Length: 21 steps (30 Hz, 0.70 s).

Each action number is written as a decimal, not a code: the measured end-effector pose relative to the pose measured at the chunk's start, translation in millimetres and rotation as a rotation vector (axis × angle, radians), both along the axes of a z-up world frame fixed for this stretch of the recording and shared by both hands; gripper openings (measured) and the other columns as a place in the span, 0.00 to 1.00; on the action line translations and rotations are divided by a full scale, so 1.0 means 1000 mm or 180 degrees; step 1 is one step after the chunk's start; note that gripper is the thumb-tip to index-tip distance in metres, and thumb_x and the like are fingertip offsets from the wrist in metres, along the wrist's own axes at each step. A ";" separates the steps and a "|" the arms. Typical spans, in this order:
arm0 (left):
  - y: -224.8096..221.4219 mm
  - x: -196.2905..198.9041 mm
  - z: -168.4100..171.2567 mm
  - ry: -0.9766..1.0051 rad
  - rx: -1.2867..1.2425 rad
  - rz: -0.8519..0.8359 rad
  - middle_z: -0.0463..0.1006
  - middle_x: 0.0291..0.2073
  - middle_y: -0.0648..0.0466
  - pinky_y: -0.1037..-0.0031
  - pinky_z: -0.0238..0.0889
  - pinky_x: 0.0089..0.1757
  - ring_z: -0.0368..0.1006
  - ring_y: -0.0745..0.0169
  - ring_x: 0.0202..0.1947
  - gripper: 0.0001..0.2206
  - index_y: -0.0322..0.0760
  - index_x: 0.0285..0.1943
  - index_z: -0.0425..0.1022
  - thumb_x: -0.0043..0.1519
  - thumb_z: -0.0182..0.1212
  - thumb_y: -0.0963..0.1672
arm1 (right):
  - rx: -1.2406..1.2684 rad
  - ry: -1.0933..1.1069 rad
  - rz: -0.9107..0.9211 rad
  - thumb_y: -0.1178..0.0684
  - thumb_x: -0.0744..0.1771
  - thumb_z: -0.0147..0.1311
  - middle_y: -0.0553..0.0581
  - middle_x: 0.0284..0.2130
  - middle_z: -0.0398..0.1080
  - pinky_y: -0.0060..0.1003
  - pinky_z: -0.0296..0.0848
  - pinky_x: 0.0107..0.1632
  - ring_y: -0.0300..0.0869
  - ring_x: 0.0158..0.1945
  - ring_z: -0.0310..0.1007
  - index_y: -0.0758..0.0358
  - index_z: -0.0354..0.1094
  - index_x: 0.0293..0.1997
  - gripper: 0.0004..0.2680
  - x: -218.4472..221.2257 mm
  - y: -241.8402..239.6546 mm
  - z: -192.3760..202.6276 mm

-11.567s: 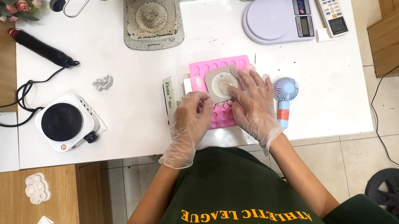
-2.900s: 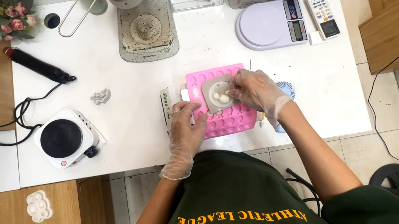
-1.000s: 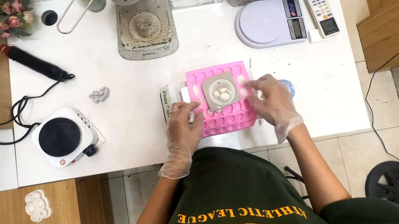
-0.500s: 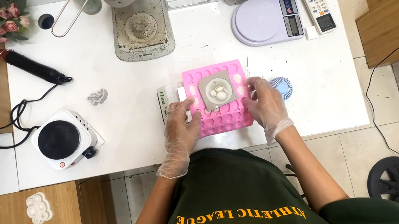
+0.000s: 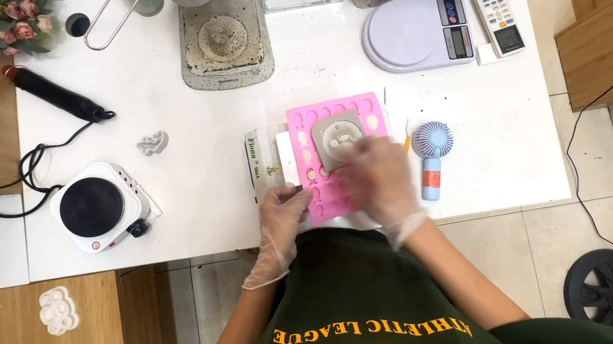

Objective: Removing small wax pieces from a silicone mold and placing them into a tray.

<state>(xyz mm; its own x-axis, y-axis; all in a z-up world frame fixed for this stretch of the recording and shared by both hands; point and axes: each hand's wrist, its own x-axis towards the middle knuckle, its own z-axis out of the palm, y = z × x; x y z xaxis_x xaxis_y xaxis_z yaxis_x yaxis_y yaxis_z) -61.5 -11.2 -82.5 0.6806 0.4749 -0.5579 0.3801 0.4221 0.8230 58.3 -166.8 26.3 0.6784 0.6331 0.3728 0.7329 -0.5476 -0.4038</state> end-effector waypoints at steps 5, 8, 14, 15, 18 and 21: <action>0.016 0.001 0.021 0.0306 -0.0607 -0.0579 0.81 0.36 0.56 0.76 0.60 0.33 0.74 0.69 0.33 0.14 0.37 0.49 0.77 0.61 0.63 0.49 | -0.1716 -0.0475 0.0457 0.56 0.65 0.53 0.56 0.40 0.68 0.44 0.64 0.46 0.46 0.45 0.66 0.61 0.73 0.39 0.05 -0.013 0.039 -0.008; 0.013 0.001 0.015 0.0077 -0.1444 -0.0845 0.80 0.38 0.57 0.75 0.60 0.35 0.73 0.68 0.35 0.15 0.39 0.52 0.77 0.66 0.57 0.51 | -0.1806 -0.0822 0.0564 0.54 0.61 0.54 0.57 0.41 0.68 0.43 0.63 0.48 0.47 0.47 0.66 0.62 0.74 0.42 0.09 -0.014 0.042 -0.015; -0.003 0.000 -0.004 -0.0394 -0.1870 -0.0724 0.80 0.44 0.57 0.73 0.64 0.41 0.73 0.68 0.41 0.14 0.39 0.55 0.76 0.70 0.50 0.49 | -0.2230 -0.0558 0.0633 0.53 0.61 0.56 0.56 0.40 0.68 0.44 0.63 0.51 0.48 0.48 0.66 0.62 0.75 0.37 0.07 -0.006 0.043 -0.003; -0.003 -0.001 -0.004 -0.0413 -0.1880 -0.0705 0.79 0.45 0.57 0.73 0.64 0.43 0.72 0.68 0.42 0.14 0.39 0.56 0.75 0.70 0.50 0.49 | -0.2273 -0.0598 0.0664 0.53 0.62 0.56 0.57 0.40 0.68 0.44 0.63 0.51 0.48 0.47 0.66 0.62 0.75 0.36 0.06 -0.005 0.043 -0.003; -0.003 0.003 0.011 -0.0458 -0.1949 -0.0747 0.79 0.47 0.60 0.73 0.64 0.44 0.72 0.69 0.44 0.16 0.40 0.59 0.74 0.68 0.51 0.49 | -0.2192 -0.0045 0.0673 0.51 0.61 0.61 0.60 0.37 0.69 0.48 0.66 0.49 0.50 0.45 0.68 0.63 0.75 0.33 0.07 0.004 0.047 0.020; -0.003 0.005 0.005 -0.0395 -0.1888 -0.0683 0.79 0.48 0.58 0.71 0.65 0.45 0.73 0.68 0.44 0.17 0.37 0.61 0.74 0.67 0.53 0.49 | -0.0367 0.0706 0.0245 0.56 0.60 0.62 0.53 0.38 0.72 0.45 0.71 0.50 0.46 0.45 0.71 0.57 0.77 0.33 0.03 0.026 0.013 -0.007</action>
